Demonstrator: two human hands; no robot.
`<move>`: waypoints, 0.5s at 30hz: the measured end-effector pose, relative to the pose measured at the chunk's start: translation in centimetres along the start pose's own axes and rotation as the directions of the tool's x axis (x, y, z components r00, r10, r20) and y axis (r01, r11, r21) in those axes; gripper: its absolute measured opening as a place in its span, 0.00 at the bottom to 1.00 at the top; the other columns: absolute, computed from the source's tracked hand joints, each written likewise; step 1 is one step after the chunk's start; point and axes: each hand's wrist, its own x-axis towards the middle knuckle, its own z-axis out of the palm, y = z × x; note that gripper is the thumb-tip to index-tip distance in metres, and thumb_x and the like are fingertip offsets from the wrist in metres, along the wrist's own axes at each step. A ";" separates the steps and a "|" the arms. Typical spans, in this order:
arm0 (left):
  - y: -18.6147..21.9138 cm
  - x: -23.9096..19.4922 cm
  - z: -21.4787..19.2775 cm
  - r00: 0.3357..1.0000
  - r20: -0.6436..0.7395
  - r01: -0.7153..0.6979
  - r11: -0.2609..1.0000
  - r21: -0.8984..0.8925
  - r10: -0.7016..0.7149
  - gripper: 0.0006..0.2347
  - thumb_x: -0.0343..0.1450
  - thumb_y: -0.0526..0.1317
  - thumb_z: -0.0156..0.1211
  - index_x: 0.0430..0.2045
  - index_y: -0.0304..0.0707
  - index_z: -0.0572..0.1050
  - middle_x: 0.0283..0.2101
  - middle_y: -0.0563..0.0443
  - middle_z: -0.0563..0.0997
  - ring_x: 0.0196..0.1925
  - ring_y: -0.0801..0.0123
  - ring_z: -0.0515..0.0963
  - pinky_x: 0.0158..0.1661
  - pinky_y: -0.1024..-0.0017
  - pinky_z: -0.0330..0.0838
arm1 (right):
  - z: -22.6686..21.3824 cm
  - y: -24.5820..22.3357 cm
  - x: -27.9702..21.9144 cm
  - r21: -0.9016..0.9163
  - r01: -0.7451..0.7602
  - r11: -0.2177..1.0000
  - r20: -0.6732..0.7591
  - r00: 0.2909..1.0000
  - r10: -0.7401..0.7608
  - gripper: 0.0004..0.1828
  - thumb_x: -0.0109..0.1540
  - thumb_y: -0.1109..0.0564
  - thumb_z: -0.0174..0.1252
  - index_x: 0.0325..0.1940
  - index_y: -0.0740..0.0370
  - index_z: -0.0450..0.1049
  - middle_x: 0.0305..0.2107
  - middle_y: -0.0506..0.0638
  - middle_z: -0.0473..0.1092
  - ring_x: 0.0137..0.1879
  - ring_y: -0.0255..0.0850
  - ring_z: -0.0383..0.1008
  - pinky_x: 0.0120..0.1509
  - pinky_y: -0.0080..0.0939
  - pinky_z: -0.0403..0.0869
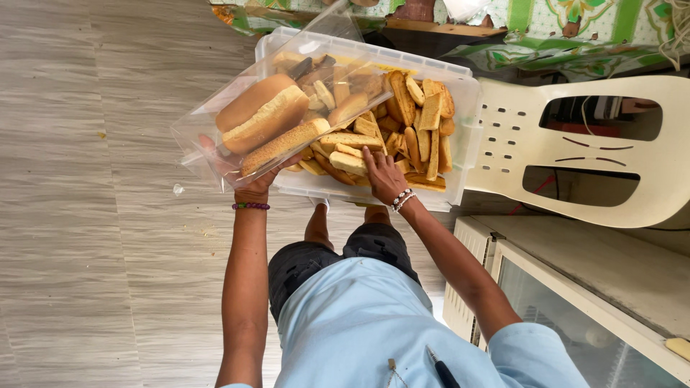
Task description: The person packs sliced bread from a white plastic container into a clear plastic bag. They repeatedly pick up pieces of bread with their right hand and place them into the bag held in their left hand.
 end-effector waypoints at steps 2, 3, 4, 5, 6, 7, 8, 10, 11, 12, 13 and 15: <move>-0.4 0.2 0.1 0.999 0.039 0.013 1.000 -0.015 -0.012 0.53 0.61 0.81 0.35 0.76 0.42 0.41 0.76 0.22 0.39 0.73 0.14 0.45 0.54 0.09 0.47 | -0.4 0.4 0.7 -0.009 -0.038 0.999 0.146 0.988 0.039 0.49 0.60 0.63 0.58 0.82 0.61 0.43 0.60 0.64 0.63 0.57 0.55 0.66 0.55 0.54 0.69; -0.6 0.3 0.1 0.998 0.059 0.014 1.000 -0.022 -0.013 0.53 0.62 0.80 0.36 0.76 0.42 0.41 0.76 0.22 0.40 0.73 0.14 0.45 0.54 0.09 0.47 | -0.8 0.9 1.3 -0.017 -0.052 0.998 0.220 0.974 0.055 0.50 0.59 0.63 0.59 0.82 0.61 0.43 0.60 0.63 0.63 0.57 0.54 0.65 0.55 0.54 0.68; -0.7 0.4 0.1 0.998 0.068 0.004 1.000 -0.022 -0.002 0.53 0.61 0.80 0.36 0.76 0.43 0.41 0.76 0.22 0.40 0.73 0.15 0.45 0.55 0.10 0.47 | -1.4 1.6 2.0 0.024 0.012 1.000 0.151 0.988 -0.016 0.47 0.59 0.62 0.60 0.79 0.58 0.47 0.59 0.61 0.64 0.60 0.53 0.64 0.60 0.55 0.66; -0.8 0.5 0.0 0.997 0.079 -0.010 1.000 -0.024 0.012 0.52 0.61 0.80 0.37 0.75 0.44 0.42 0.76 0.23 0.40 0.73 0.16 0.45 0.55 0.10 0.47 | -2.2 2.6 2.8 0.060 0.082 0.995 0.081 0.993 -0.086 0.43 0.59 0.60 0.62 0.76 0.56 0.51 0.59 0.58 0.65 0.62 0.52 0.63 0.64 0.56 0.63; -0.9 0.5 -0.1 0.996 0.089 -0.024 0.999 -0.026 0.026 0.52 0.61 0.80 0.37 0.75 0.45 0.43 0.76 0.23 0.41 0.73 0.16 0.45 0.55 0.10 0.47 | -2.9 3.5 3.8 0.090 0.153 0.984 0.008 0.988 -0.154 0.40 0.60 0.59 0.63 0.74 0.54 0.56 0.58 0.55 0.66 0.64 0.51 0.62 0.69 0.57 0.61; -1.1 0.4 -0.2 0.995 0.088 -0.047 0.999 -0.026 0.049 0.52 0.61 0.80 0.37 0.75 0.45 0.43 0.76 0.24 0.41 0.73 0.16 0.45 0.55 0.10 0.46 | -3.5 4.4 5.3 0.058 0.177 0.982 0.032 0.983 -0.179 0.39 0.59 0.59 0.64 0.73 0.54 0.57 0.59 0.55 0.66 0.66 0.50 0.61 0.71 0.57 0.60; -1.2 0.4 -0.3 0.994 0.087 -0.070 0.997 -0.025 0.072 0.52 0.61 0.80 0.38 0.75 0.45 0.43 0.76 0.24 0.41 0.74 0.16 0.44 0.56 0.09 0.46 | -4.1 5.5 7.3 0.027 0.202 0.979 0.056 0.977 -0.203 0.39 0.59 0.58 0.65 0.72 0.54 0.59 0.59 0.54 0.66 0.67 0.49 0.60 0.73 0.57 0.59; -1.6 0.2 -0.4 0.989 0.103 -0.100 0.994 -0.033 0.103 0.52 0.61 0.80 0.38 0.76 0.45 0.44 0.77 0.24 0.41 0.74 0.15 0.44 0.56 0.09 0.46 | -4.7 7.4 11.0 0.007 0.301 0.954 0.090 0.950 -0.300 0.40 0.55 0.57 0.68 0.70 0.54 0.61 0.60 0.56 0.65 0.69 0.51 0.57 0.74 0.59 0.57; -1.8 0.1 -0.3 0.986 0.125 -0.108 0.993 -0.038 0.112 0.52 0.62 0.80 0.37 0.76 0.45 0.44 0.77 0.23 0.42 0.74 0.15 0.44 0.56 0.09 0.46 | -4.6 8.1 13.1 0.017 0.375 0.927 0.095 0.922 -0.374 0.41 0.52 0.56 0.70 0.68 0.55 0.62 0.61 0.59 0.64 0.70 0.54 0.55 0.72 0.61 0.56; -2.0 0.0 -0.2 0.982 0.147 -0.115 0.992 -0.044 0.121 0.52 0.62 0.80 0.37 0.76 0.44 0.45 0.77 0.23 0.42 0.74 0.14 0.44 0.55 0.09 0.46 | -4.5 8.7 15.0 0.027 0.446 0.895 0.101 0.889 -0.446 0.43 0.48 0.54 0.72 0.65 0.56 0.64 0.62 0.61 0.62 0.70 0.57 0.53 0.71 0.63 0.55; -2.2 -0.2 -0.1 0.984 0.125 -0.124 0.991 -0.047 0.129 0.52 0.62 0.80 0.37 0.76 0.44 0.45 0.77 0.23 0.42 0.73 0.13 0.44 0.55 0.10 0.46 | -4.3 9.3 16.7 0.046 0.509 0.859 0.092 0.855 -0.511 0.43 0.48 0.53 0.73 0.65 0.55 0.64 0.62 0.62 0.62 0.71 0.59 0.52 0.71 0.62 0.56; -2.4 -0.7 -0.1 0.985 0.083 -0.145 0.988 -0.051 0.149 0.52 0.61 0.80 0.37 0.76 0.44 0.44 0.76 0.23 0.41 0.72 0.12 0.43 0.55 0.11 0.47 | -3.5 10.1 19.1 0.085 0.628 0.773 0.073 0.770 -0.634 0.43 0.47 0.52 0.75 0.64 0.54 0.66 0.62 0.64 0.62 0.73 0.62 0.50 0.72 0.61 0.58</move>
